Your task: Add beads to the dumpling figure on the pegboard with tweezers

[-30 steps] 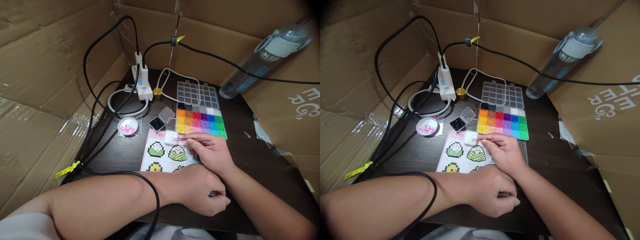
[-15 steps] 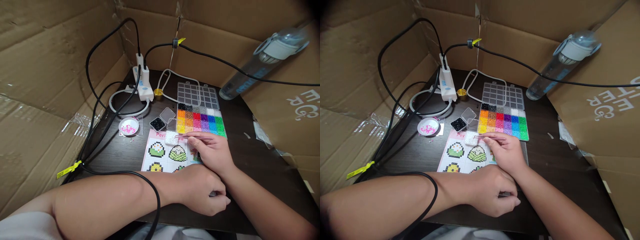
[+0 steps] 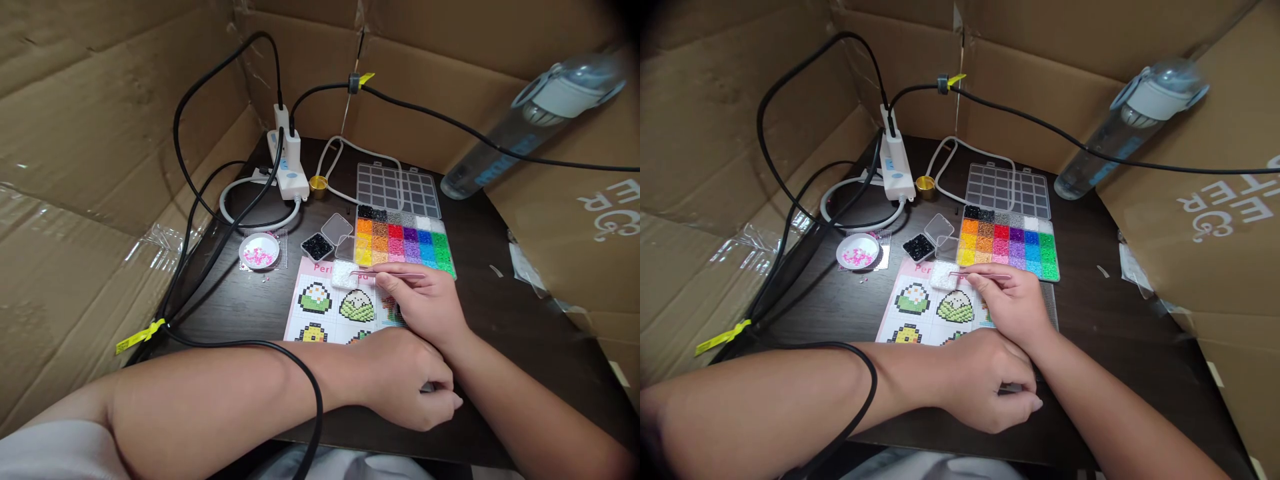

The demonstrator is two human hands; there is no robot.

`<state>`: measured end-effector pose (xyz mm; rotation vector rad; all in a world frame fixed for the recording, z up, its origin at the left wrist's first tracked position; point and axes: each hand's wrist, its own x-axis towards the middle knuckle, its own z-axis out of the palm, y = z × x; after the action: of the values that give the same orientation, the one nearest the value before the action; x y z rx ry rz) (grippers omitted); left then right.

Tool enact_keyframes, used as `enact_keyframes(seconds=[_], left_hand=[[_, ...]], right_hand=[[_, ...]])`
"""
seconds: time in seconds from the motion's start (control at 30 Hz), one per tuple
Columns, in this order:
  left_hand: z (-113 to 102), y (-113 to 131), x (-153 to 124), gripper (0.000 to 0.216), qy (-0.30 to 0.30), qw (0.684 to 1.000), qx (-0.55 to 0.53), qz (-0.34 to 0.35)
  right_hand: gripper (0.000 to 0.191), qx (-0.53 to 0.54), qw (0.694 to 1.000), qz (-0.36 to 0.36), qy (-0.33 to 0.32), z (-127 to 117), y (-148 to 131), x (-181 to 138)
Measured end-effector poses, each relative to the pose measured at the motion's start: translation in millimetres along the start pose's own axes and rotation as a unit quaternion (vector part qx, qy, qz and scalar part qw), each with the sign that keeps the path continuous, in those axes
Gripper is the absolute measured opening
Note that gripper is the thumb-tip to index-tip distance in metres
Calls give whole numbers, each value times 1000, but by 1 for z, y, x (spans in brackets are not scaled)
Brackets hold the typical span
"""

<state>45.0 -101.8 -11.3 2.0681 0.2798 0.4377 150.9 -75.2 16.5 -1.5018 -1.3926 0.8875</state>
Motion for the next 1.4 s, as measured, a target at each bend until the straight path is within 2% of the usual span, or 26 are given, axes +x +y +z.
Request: enact_keyframes(seconds=[0.4,0.5,0.6,0.73,0.9,1.1,1.23,1.4], left_hand=[[1,-1,0,21,5,1000,14,4],[2,-2,0,21,13,1000,13,16],[2,-5,1,21,21,999,8,49],[2,-5,1,22,44,996,-3,74],[-1,-1,-2,25,69,989,27,125],[-4,5,-6,25,74,974,118,177],[-18,21,-2,20,145,960,128,205],[-65,42,10,14,279,935,143,169]], right_hand=[[9,2,1000,11,7,0,-4,0],[8,-5,1000,13,27,-3,-7,-1],[8,2,997,15,72,-14,-7,-4],[17,48,991,10,121,-40,-2,-9],[17,125,984,0,127,-71,11,-21],[20,181,976,28,118,-86,33,-31],[23,241,963,55,105,-88,42,-30],[20,277,957,69,54,-86,49,-29]])
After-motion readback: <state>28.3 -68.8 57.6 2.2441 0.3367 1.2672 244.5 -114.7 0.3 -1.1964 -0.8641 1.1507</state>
